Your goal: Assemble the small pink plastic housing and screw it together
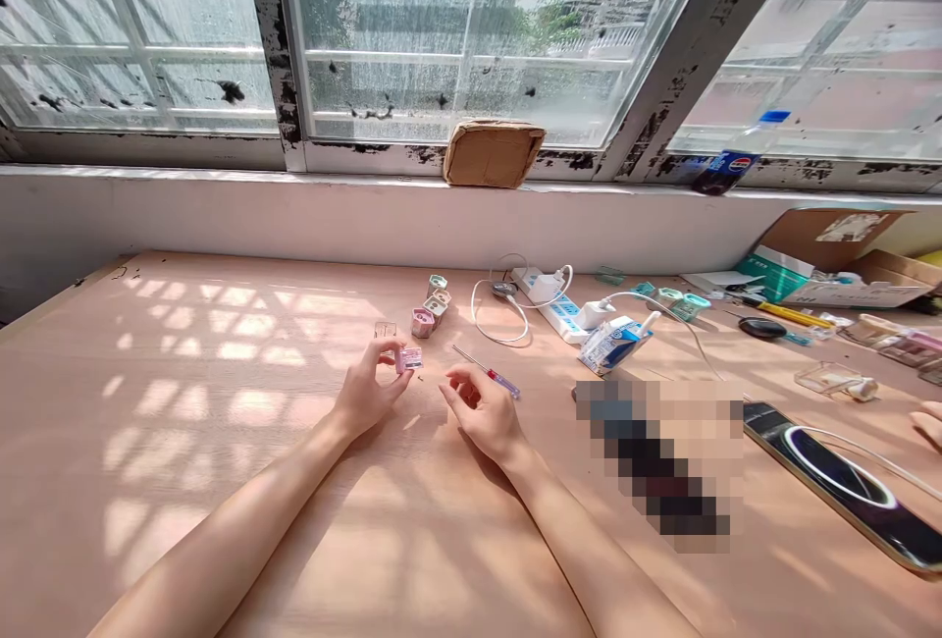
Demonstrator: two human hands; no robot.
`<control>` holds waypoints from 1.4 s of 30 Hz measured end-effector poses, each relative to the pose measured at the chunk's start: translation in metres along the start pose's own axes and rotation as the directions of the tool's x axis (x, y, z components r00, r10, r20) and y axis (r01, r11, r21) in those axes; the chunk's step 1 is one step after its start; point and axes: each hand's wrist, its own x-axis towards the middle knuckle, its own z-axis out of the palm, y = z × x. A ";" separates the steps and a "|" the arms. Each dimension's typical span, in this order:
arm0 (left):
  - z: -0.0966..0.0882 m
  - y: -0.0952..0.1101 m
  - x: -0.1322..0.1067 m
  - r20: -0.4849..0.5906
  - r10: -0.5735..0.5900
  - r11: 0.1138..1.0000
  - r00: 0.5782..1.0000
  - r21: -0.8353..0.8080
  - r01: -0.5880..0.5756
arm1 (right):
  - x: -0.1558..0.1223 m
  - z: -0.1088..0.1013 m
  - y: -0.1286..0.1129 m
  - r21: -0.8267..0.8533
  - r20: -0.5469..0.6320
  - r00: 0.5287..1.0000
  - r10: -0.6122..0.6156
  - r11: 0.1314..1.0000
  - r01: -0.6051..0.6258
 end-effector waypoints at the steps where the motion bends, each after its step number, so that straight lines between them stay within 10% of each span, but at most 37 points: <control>1: 0.000 -0.001 0.000 -0.007 -0.025 1.000 1.000 0.011 0.025 | 0.001 -0.001 0.001 -0.037 0.008 1.000 -0.003 0.999 0.003; 12: -0.001 -0.003 0.000 0.007 -0.027 1.000 1.000 0.003 0.027 | 0.007 0.001 0.008 -0.216 0.044 0.994 -0.104 0.970 0.112; 25: 0.001 -0.001 0.001 0.080 -0.008 0.998 0.997 -0.056 0.012 | 0.017 -0.029 0.027 -0.554 -0.097 0.987 0.127 0.817 -0.160; 36: -0.003 0.004 0.003 0.184 -0.147 0.982 0.972 -0.089 0.165 | -0.007 -0.049 0.056 -0.680 0.013 0.996 -0.083 0.730 0.069; 42: -0.003 0.001 0.001 0.266 -0.197 0.969 0.944 -0.092 0.228 | -0.008 -0.060 0.064 -0.574 0.044 0.999 0.010 0.819 0.017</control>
